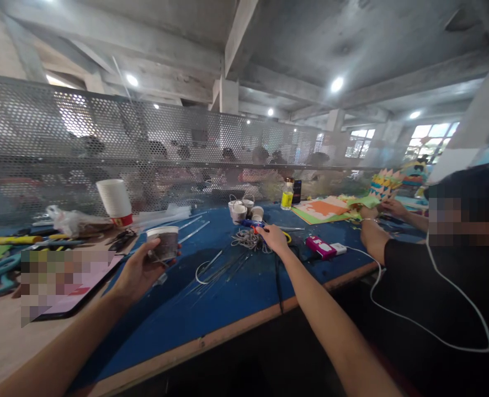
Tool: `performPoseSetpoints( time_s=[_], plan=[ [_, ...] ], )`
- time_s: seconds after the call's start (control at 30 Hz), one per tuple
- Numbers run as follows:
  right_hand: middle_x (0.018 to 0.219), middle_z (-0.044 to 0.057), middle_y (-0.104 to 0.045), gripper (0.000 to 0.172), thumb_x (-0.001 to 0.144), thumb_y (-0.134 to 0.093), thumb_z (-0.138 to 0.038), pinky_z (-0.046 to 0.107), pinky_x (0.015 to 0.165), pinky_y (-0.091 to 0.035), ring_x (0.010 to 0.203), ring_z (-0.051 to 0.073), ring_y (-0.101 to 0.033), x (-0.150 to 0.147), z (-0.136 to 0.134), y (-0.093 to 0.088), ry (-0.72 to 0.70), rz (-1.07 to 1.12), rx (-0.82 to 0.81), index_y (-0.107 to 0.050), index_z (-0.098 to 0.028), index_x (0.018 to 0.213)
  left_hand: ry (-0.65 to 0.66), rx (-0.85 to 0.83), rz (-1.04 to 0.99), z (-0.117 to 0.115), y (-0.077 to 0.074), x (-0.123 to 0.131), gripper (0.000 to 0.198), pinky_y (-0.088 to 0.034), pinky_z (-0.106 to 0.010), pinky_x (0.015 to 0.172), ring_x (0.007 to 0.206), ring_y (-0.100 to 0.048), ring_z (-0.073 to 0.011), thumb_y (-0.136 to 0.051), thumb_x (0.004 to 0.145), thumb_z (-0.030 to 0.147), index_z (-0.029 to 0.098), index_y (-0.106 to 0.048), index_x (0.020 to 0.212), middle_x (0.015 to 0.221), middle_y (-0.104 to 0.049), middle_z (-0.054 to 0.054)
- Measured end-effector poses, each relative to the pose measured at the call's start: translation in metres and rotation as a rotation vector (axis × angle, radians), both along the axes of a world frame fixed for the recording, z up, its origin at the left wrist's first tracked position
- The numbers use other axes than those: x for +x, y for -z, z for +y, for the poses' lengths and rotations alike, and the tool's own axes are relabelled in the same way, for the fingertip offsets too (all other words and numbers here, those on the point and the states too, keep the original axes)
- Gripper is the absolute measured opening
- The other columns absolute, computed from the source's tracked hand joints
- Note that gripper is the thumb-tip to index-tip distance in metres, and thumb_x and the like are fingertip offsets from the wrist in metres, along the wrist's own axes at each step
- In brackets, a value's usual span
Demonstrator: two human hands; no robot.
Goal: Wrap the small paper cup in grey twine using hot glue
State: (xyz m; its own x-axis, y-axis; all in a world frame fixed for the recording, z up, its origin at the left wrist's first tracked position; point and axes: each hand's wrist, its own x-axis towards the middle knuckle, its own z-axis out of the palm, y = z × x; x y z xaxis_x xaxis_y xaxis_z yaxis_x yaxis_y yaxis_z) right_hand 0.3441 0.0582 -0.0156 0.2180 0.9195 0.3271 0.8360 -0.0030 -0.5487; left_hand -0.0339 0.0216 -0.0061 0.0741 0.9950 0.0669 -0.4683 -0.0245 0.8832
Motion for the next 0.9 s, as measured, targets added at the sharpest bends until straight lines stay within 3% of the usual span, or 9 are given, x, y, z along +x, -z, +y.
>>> performPoseSetpoints(
  time_s=[0.13, 0.27, 0.47, 0.67, 0.9],
  plan=[
    [0.081, 0.009, -0.073, 0.043, 0.098, -0.052, -0.047, 0.026, 0.066, -0.035, 0.078, 0.021, -0.065, 0.017, 0.006, 0.002, -0.017, 0.035, 0.028, -0.075, -0.016, 0.079, 0.007, -0.003, 0.006, -0.002, -0.001, 0.002, 0.037, -0.063, -0.033, 0.073, 0.089, -0.075, -0.0241, -0.067, 0.086, 0.026, 0.015, -0.067, 0.122, 0.101, -0.079, -0.01],
    [0.073, 0.005, -0.069, 0.049, 0.097, -0.044, -0.05, 0.025, 0.062, -0.036, 0.071, 0.02, -0.063, 0.021, 0.014, 0.01, -0.036, 0.109, 0.033, -0.073, -0.015, 0.079, -0.005, -0.01, 0.009, -0.003, -0.002, 0.002, 0.034, -0.063, -0.032, 0.073, 0.086, -0.075, -0.023, -0.063, 0.089, 0.024, 0.013, -0.067, 0.12, 0.094, -0.08, -0.01],
    [0.061, 0.001, -0.06, 0.051, 0.093, -0.047, -0.056, 0.024, 0.059, -0.032, 0.063, 0.017, -0.055, 0.005, 0.014, 0.022, -0.109, 0.153, 0.046, -0.067, -0.016, 0.067, 0.02, -0.003, 0.019, 0.001, 0.002, -0.001, 0.03, -0.062, -0.031, 0.07, 0.077, -0.074, -0.0214, -0.062, 0.09, 0.023, 0.013, -0.067, 0.117, 0.089, -0.079, -0.009],
    [0.074, 0.001, -0.069, 0.051, 0.095, -0.047, -0.057, 0.023, 0.064, -0.039, 0.072, 0.018, -0.061, -0.013, 0.01, 0.019, -0.156, 0.126, 0.031, -0.074, -0.017, 0.081, 0.013, -0.01, 0.014, 0.0, 0.002, -0.001, 0.031, -0.061, -0.032, 0.071, 0.077, -0.074, -0.0219, -0.064, 0.089, 0.024, 0.013, -0.067, 0.118, 0.091, -0.079, -0.009],
    [0.095, 0.014, -0.073, 0.049, 0.099, -0.045, -0.053, 0.027, 0.073, -0.041, 0.092, 0.024, -0.066, 0.009, 0.007, 0.012, 0.099, 0.003, -0.006, -0.077, -0.017, 0.093, 0.008, -0.024, 0.007, -0.001, 0.001, 0.0, 0.031, -0.062, -0.032, 0.07, 0.078, -0.074, -0.022, -0.063, 0.089, 0.022, 0.013, -0.067, 0.118, 0.091, -0.079, -0.009]
  ],
)
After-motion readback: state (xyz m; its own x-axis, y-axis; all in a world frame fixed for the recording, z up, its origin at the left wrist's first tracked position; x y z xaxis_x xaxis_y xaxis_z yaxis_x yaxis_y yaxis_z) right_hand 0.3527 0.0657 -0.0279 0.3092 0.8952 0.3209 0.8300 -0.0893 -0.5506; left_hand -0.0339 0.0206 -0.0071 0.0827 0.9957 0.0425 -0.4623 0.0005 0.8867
